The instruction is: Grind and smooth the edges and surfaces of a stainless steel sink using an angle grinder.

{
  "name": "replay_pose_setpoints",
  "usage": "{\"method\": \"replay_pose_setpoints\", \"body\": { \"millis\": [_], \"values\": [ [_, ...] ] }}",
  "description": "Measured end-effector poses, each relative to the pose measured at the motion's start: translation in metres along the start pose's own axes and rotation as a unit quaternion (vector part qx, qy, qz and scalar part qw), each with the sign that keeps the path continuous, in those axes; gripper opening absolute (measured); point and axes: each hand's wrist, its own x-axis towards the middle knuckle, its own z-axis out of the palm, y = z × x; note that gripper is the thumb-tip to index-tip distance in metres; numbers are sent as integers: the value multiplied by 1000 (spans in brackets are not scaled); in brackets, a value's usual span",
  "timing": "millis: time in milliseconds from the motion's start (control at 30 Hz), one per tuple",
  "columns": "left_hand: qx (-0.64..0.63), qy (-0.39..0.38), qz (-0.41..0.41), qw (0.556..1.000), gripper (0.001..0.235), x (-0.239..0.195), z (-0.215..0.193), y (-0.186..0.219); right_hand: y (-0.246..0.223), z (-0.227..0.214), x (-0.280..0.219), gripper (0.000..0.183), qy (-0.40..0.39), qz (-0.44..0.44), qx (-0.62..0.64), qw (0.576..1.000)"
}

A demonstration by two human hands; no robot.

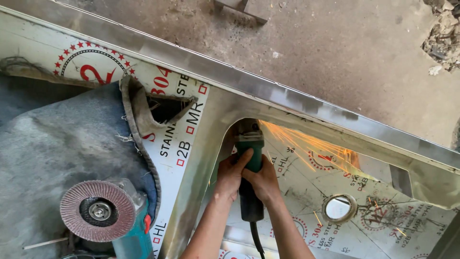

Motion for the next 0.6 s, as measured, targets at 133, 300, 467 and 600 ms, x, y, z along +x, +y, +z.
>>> {"method": "replay_pose_setpoints", "body": {
  "millis": [133, 300, 467, 600],
  "values": [
    [-6, -3, 50, 999, 41, -3, 3, 10, 0, 2, 0, 47, -8, -8, 32, 999],
    [6, -22, 1, 1000, 38, 5, 4, -8, 17, -1, -3, 48, 5, -13, 90, 996],
    [7, 2, 9, 1000, 38, 2, 3, -3, 4, -2, -2, 48, 0, 9, 84, 996],
    [-23, -23, 17, 999, 39, 0, 4, 6, 8, 1, 0, 50, 5, -1, 38, 999]
  ]
}}
